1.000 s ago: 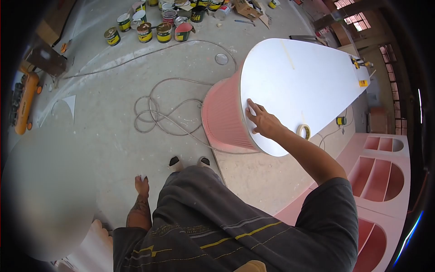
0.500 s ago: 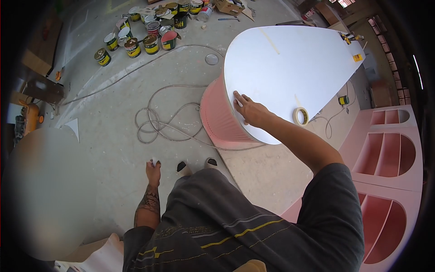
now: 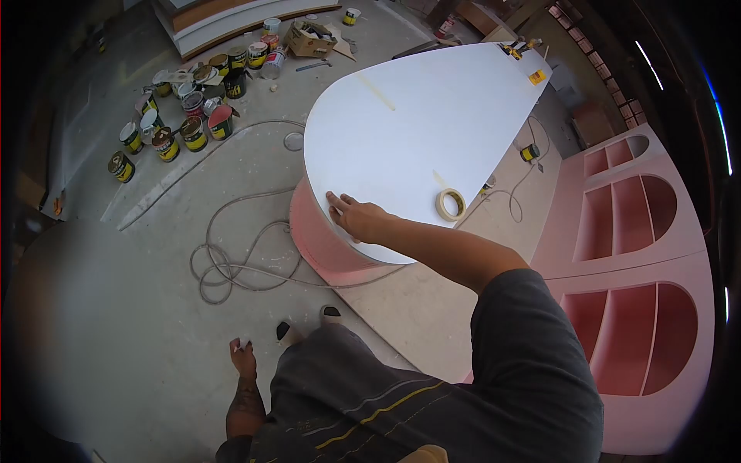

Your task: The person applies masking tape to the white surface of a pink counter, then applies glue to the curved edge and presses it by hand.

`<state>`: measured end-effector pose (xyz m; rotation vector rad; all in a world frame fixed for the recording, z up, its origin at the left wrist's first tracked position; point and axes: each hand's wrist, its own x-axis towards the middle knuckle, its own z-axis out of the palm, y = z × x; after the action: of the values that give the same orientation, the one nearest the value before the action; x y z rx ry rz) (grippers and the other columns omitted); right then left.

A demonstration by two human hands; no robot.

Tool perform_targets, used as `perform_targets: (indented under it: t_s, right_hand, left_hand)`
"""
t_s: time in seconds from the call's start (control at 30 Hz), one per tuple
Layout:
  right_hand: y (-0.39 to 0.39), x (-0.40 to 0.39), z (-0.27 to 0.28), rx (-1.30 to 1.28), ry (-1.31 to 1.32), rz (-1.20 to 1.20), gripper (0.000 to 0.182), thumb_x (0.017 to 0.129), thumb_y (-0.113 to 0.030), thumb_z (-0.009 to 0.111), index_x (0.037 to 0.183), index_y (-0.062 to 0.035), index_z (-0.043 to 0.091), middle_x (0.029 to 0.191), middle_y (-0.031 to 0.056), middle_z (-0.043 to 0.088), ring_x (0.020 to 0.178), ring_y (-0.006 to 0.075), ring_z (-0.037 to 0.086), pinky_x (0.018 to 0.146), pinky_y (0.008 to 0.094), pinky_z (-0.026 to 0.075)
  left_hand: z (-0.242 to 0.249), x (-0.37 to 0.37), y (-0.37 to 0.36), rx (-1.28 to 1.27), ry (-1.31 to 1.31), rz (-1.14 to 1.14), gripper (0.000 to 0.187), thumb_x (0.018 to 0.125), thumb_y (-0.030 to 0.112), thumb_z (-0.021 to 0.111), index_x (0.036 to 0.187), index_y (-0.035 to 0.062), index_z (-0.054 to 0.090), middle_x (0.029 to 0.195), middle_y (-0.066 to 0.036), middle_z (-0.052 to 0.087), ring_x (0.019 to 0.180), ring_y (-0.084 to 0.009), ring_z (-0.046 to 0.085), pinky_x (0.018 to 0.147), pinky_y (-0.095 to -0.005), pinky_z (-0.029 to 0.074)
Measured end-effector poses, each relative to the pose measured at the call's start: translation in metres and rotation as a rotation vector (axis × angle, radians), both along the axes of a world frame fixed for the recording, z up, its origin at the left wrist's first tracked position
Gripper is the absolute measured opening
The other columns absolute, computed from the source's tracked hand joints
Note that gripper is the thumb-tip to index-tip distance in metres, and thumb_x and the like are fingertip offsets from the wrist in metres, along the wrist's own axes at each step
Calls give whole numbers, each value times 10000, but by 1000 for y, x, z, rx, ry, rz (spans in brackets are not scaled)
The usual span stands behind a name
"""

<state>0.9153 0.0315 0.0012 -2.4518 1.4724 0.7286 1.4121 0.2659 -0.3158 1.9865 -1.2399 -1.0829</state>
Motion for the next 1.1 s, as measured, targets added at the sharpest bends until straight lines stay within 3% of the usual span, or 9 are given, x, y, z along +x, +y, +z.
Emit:
perform_targets:
  t_s: [0.2,0.5,0.63,0.7,0.73,0.8,0.83,0.9,1.1]
  right_hand:
    - [0,0,7,34,-31,-22,910,827,-118,870,1604,17,415,1796,217,131,1583,399,384,1017,406,673]
    - [-1,2,10,16,-46,-26,869,807,-60,865,1570,21,457,1780,242,193,1559,414,433,1058,427,639]
    - [2,1,14,18,-66,-30,880,779,-70,888,1546,34,469,1775,241,200,1566,421,410,1092,444,615]
    - [1,-5,7,13,-94,-33,881,762,-71,898,1536,14,485,1773,235,200,1568,425,402,1102,468,605]
    - [2,-5,12,31,-93,-47,885,752,-82,909,1535,-21,501,1779,220,197,1567,427,402,1099,475,603]
    - [-1,-18,1,12,-96,-14,955,713,-108,948,1553,-54,495,1792,199,192,1576,427,388,1107,472,595]
    - [-1,-17,2,14,-61,-21,1012,702,-125,964,1585,-71,473,1803,197,166,1581,423,380,1132,464,579]
    - [-4,-10,13,70,-3,-67,1054,709,-130,968,1613,-48,433,1810,195,148,1595,399,362,1163,447,558]
    - [-6,3,24,99,0,-107,1037,701,-98,971,1604,-20,468,1808,202,158,1605,392,343,1182,427,542]
  left_hand:
    - [-7,39,39,94,148,101,381,871,26,728,1228,-26,603,1097,-131,675,968,-240,646,879,-391,541]
    - [-17,16,-3,182,171,83,477,862,28,744,1311,-44,599,1138,-140,684,1045,-257,662,926,-383,540]
    - [-12,-12,-24,79,252,6,448,879,64,761,1294,-32,619,1135,-160,714,1016,-270,693,895,-402,559]
    - [2,-27,-26,3,10,-79,419,888,122,788,1267,21,639,1146,-218,732,1038,-365,724,901,-445,576]
    - [-9,-29,-27,76,35,-65,413,895,174,800,1255,42,647,1148,-213,740,1050,-413,723,903,-469,581]
    - [16,-39,-26,6,9,-67,410,905,247,825,1238,66,671,1128,-177,748,1047,-371,735,899,-456,587]
    - [-5,-36,-19,-160,42,-119,361,915,233,810,1225,87,693,1109,-161,757,1021,-334,746,902,-435,589]
    - [21,-41,-19,24,190,95,311,930,220,778,1217,118,714,1064,-125,774,968,-289,746,881,-413,592]
    - [35,-14,8,247,237,158,342,925,190,772,1238,101,668,1108,-178,763,1025,-342,750,904,-450,586]
